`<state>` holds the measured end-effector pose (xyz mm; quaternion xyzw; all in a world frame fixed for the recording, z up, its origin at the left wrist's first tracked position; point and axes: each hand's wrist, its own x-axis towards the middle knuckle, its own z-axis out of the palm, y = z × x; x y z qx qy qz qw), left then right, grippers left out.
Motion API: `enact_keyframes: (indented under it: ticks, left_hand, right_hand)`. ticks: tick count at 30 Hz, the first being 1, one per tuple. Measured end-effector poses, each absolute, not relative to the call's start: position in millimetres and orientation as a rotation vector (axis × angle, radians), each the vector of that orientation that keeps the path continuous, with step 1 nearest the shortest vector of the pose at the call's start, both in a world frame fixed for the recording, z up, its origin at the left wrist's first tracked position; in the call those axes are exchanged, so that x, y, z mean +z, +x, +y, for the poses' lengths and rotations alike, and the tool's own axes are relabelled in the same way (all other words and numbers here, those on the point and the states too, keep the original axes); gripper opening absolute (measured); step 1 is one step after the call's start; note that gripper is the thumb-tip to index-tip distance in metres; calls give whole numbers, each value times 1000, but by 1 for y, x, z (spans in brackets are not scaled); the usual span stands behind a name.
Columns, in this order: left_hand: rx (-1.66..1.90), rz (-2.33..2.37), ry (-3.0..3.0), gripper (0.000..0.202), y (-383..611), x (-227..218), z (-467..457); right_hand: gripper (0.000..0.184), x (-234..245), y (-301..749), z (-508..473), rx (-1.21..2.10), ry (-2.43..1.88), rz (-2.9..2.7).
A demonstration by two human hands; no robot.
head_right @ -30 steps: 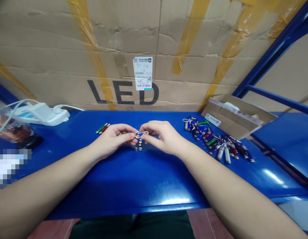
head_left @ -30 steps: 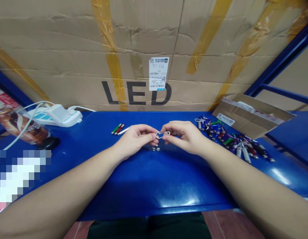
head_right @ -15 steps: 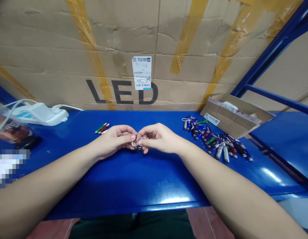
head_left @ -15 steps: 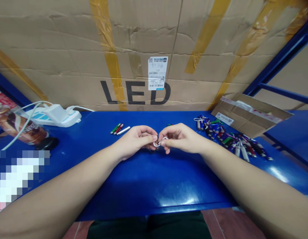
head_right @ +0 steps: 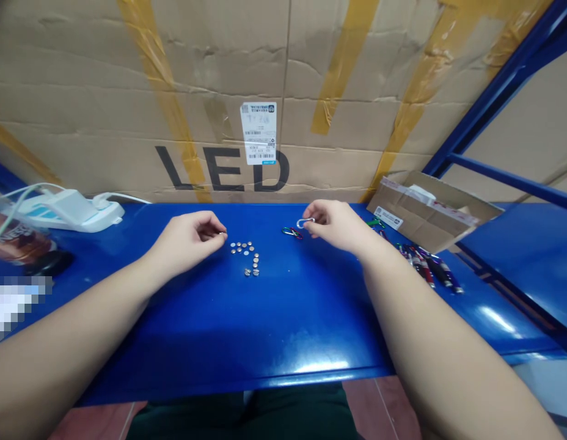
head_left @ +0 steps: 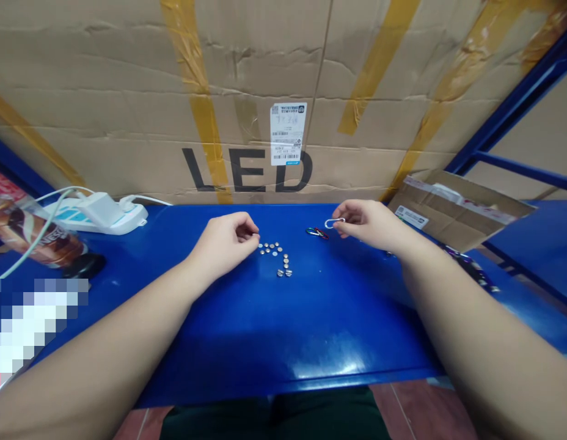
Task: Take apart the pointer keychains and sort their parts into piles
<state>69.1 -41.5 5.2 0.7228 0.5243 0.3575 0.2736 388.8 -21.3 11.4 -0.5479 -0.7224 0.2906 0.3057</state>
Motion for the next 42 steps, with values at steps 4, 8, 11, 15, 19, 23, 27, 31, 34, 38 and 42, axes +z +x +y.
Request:
enact_keyframes:
  ticks: [4, 8, 11, 15, 19, 23, 27, 31, 34, 38, 42]
  left_hand:
    - [811, 1658, 2137, 18, 50, 12, -32]
    - [677, 1917, 2238, 27, 31, 16, -20]
    - [638, 1984, 2203, 16, 18, 19, -12]
    - [623, 1838, 2092, 7, 10, 19, -8]
    - [641, 1799, 2197, 6, 11, 14, -7]
    - [621, 1776, 2249, 11, 14, 9, -7]
    - [576, 1736, 2272, 14, 19, 10, -9]
    - [672, 1579, 2179, 9, 29, 10, -15]
    - [821, 1361, 1990, 21, 42, 6, -22]
    - [859, 1027, 1720, 43, 65, 1, -39]
    - [807, 871, 1574, 45, 83, 1, -56]
  right_hand:
    - [14, -8, 399, -2, 706, -1691, -1797]
    - [15, -20, 391, 4, 534, -1794, -1822]
    - [17, -21, 387, 3, 349, -1848, -1918]
    - [22, -17, 389, 1, 326, -1839, -2018]
    - [20, -9, 393, -2, 257, -1825, -2025]
    - [18, 0, 398, -6, 267, -1832, -1974]
    - [17, 3, 403, -7, 278, -1811, -1954]
    - [14, 1, 400, -8, 260, -1688, -2007]
    - [18, 1, 384, -17, 252, -1433, -2067]
    - [26, 3, 348, -40, 409, -984, -2218]
    - [24, 4, 319, -59, 552, -728, -2350]
